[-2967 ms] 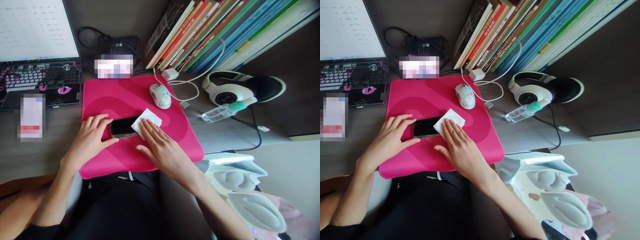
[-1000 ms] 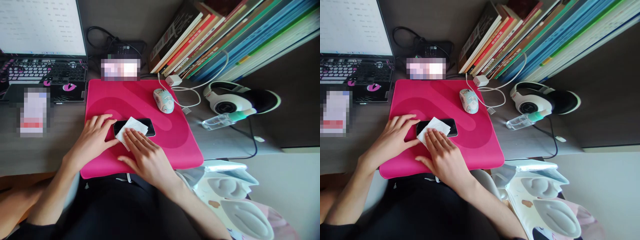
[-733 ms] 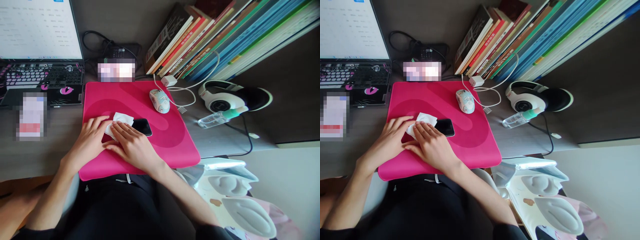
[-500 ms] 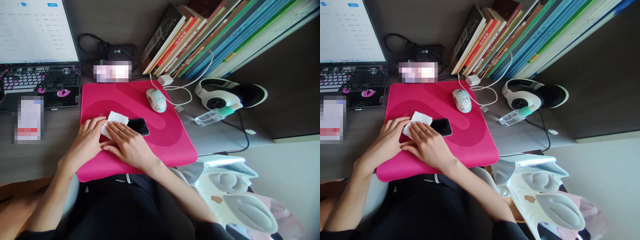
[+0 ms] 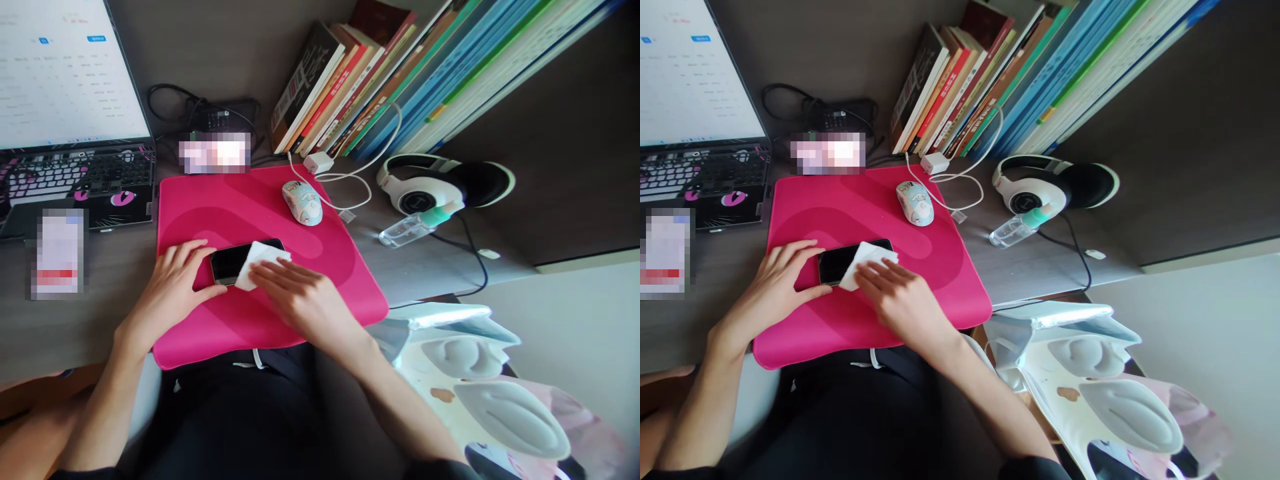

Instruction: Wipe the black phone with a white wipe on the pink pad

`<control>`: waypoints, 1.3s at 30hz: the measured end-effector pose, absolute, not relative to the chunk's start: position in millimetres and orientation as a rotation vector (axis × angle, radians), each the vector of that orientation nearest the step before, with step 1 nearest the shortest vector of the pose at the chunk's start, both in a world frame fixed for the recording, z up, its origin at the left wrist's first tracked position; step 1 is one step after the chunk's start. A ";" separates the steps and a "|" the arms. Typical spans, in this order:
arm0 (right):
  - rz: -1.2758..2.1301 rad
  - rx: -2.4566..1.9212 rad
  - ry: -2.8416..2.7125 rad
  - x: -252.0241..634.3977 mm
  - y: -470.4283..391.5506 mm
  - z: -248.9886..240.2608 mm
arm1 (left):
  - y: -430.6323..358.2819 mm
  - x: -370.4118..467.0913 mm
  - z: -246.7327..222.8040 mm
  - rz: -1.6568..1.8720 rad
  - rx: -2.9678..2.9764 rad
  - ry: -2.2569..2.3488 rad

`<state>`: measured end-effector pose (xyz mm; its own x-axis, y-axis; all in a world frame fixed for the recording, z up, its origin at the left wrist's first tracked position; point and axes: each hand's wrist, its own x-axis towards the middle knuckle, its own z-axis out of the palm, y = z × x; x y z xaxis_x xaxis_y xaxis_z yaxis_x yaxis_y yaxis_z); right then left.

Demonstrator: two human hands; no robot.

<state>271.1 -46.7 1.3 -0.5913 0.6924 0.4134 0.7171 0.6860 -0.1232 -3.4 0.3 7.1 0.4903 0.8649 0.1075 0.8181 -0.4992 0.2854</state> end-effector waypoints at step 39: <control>0.359 -1.133 -2.266 298.0 -3.4 -21.3 | 2.6 -1.2 17.6 0.355 2.862 1.155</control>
